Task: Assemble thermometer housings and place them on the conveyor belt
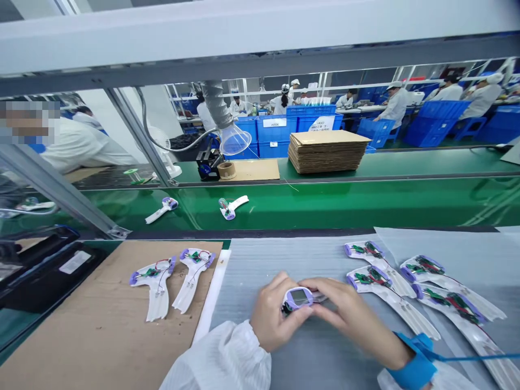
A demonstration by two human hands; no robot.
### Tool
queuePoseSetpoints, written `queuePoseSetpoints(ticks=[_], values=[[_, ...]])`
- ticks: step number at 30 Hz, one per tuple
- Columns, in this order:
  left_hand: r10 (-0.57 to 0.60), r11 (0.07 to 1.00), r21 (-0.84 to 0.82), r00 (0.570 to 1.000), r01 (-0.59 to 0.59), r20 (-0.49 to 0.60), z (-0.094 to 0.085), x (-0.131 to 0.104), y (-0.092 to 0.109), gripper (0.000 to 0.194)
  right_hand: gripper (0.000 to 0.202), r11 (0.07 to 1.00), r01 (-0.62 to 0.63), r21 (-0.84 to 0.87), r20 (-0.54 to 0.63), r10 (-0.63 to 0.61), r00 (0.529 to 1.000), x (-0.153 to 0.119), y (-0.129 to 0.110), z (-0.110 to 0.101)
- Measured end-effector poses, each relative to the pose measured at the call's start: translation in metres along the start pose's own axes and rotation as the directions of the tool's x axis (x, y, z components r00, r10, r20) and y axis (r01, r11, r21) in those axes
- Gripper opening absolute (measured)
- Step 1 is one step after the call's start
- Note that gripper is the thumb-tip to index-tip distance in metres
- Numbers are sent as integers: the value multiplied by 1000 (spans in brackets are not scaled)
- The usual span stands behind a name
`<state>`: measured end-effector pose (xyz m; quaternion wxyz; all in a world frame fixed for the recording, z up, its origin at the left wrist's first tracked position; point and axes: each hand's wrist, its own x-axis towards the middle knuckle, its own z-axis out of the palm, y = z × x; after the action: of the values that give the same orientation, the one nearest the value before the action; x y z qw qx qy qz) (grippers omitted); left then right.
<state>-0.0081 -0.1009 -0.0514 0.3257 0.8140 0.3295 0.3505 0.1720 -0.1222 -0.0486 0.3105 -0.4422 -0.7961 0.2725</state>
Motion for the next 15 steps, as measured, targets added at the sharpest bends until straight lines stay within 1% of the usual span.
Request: queuePoseSetpoints(ticks=[2,3,4,5,6,7,8,9,10,11,12,13,14,15], values=[[-38,998,58,993,32,109,0,19,2,24,18,999,-41,-32,-25,41,999,1,5,-8],[-53,997,70,983,41,175,-2,32,0,23,17,996,-76,-45,-56,73,996,3,8,-16],[-63,996,73,971,47,229,-6,48,-3,23,16,992,-117,-53,-90,112,990,4,13,-25],[-74,995,80,965,55,252,-14,66,-9,30,17,985,-160,-58,-132,151,980,5,21,-38],[-93,993,99,969,72,227,-24,85,-19,42,18,976,-208,-65,-185,193,964,5,31,-52],[-131,983,149,983,112,129,-36,106,-33,45,20,957,-276,-85,-260,246,934,3,44,-70],[-180,957,220,982,190,-64,-50,128,-51,44,22,924,-365,-113,-354,306,884,-2,59,-89],[-220,909,295,941,294,-257,-65,148,-71,47,25,874,-465,-138,-457,361,813,-9,75,-109],[-265,825,350,850,444,-455,-79,166,-92,50,28,802,-578,-153,-569,407,715,-19,92,-129],[-301,727,361,743,584,-598,-93,180,-113,55,31,729,-668,-146,-654,436,619,-31,109,-147],[-335,682,322,672,657,-660,-105,189,-132,60,35,664,-737,-127,-713,455,533,-44,124,-163],[-372,650,298,635,699,-677,-115,194,-147,63,37,606,-789,-101,-753,472,459,-57,139,-176],[-410,626,280,613,727,-675,-122,194,-158,63,38,558,-827,-75,-775,489,400,-68,152,-186],[-425,663,285,662,692,-618,-127,192,-165,60,38,516,-855,-52,-787,506,353,-78,164,-193]])
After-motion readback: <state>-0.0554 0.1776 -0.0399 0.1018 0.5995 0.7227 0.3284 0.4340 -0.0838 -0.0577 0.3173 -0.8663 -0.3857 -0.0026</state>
